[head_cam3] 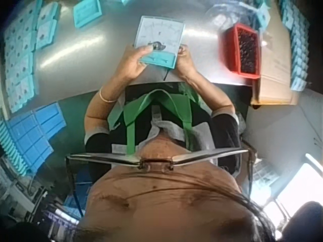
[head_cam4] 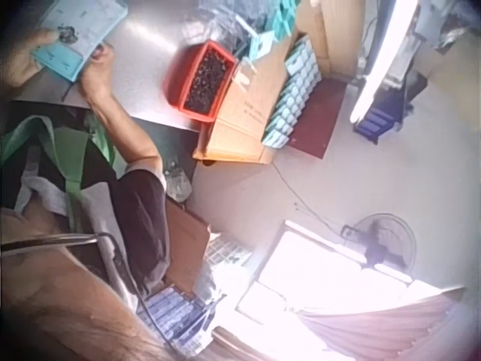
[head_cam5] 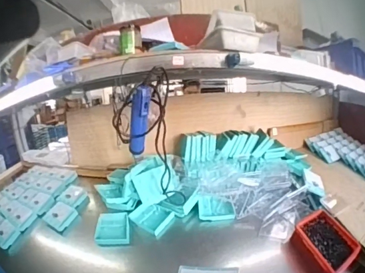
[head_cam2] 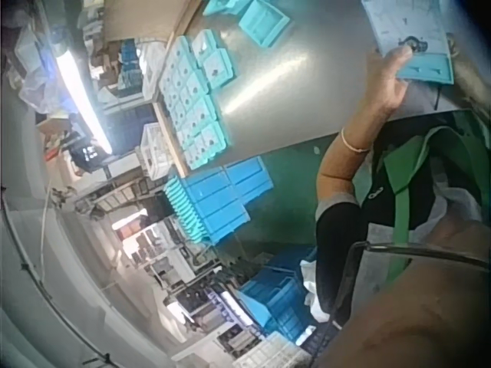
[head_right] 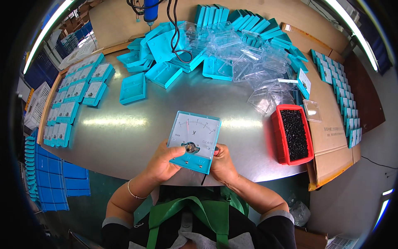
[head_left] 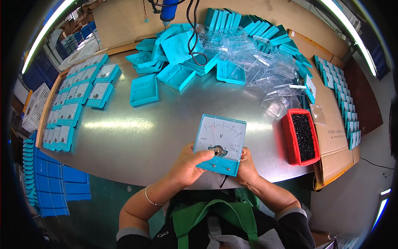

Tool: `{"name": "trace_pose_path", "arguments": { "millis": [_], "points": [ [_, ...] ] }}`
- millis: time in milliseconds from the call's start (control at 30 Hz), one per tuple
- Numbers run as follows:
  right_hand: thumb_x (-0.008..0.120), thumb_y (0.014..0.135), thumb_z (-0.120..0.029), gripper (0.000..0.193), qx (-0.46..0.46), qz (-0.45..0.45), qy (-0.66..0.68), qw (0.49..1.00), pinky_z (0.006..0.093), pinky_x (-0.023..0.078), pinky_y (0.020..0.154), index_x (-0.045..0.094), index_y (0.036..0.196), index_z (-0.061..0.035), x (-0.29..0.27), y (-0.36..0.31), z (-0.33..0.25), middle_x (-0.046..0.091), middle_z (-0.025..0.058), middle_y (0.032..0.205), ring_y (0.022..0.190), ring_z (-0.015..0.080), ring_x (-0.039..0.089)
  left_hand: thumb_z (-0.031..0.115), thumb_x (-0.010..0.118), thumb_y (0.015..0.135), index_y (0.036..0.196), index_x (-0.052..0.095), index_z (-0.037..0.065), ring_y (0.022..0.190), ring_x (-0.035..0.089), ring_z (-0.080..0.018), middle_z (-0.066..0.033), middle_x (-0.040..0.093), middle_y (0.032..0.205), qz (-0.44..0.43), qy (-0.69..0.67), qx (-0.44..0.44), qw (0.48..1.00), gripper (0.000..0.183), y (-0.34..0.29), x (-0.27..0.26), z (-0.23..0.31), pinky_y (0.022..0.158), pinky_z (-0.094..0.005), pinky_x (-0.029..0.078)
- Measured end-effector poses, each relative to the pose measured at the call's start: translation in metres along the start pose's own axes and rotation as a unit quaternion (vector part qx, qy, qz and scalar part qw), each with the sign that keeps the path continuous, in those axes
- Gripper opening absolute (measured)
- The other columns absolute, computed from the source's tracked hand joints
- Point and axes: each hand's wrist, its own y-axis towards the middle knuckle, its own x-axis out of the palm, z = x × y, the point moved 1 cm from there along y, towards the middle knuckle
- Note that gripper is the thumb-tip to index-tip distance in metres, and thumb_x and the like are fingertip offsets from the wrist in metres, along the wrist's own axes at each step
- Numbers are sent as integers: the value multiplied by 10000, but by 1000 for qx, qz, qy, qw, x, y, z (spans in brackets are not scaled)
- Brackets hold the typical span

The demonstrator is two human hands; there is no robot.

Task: The person assembles small teal-colored electronic devices at a workstation. They use a screwdriver to tighten screws on the internal mechanism, place a clear plastic cover over the face, and then close the teal casing. The completed units are stacked on the table.

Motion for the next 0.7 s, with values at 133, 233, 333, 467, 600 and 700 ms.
{"name": "trace_pose_path", "arguments": {
  "millis": [133,233,333,467,600,700],
  "points": [
    [620,824,85,212,11,-2,7,1000,286,544,770,651,1022,16,0,2,1,679,84,984,866,139,639,127,642,843,1204,475,-58,1005,622,-228,-152,605,1123,-5,-1,-5,1000,439,-2,1,3,874,-391,516],
    [619,826,82,212,17,1,19,1000,287,546,771,649,1024,13,1,1,2,677,83,985,868,145,640,131,637,847,1207,469,-61,1004,623,-229,-155,604,1123,-7,3,2,1000,441,-2,-1,1,868,-392,523],
    [619,831,74,208,20,1,23,1000,289,548,772,645,1027,13,2,1,4,674,83,988,867,149,641,129,639,845,1203,473,-62,1001,626,-232,-154,606,1118,-6,2,-3,1000,438,-2,-4,1,865,-392,527],
    [644,829,19,199,31,13,15,999,292,559,737,651,1026,-2,4,0,3,678,88,980,836,154,655,126,646,840,1200,478,-59,999,629,-234,-154,611,1112,0,0,-8,1000,438,-2,-4,1,868,-389,525],
    [619,846,43,202,20,11,21,1000,301,548,781,640,1043,6,1,-1,9,671,76,997,871,150,641,125,651,834,1198,482,-58,998,629,-232,-156,614,1107,3,-1,-10,1000,441,-2,-4,-1,875,-386,519],
    [617,848,39,204,13,16,31,999,306,547,787,638,1049,5,0,-3,10,670,77,1002,880,151,641,125,653,832,1196,485,-59,998,628,-229,-156,616,1105,4,1,-9,1000,441,-2,-3,-1,881,-385,512]
  ]
}}
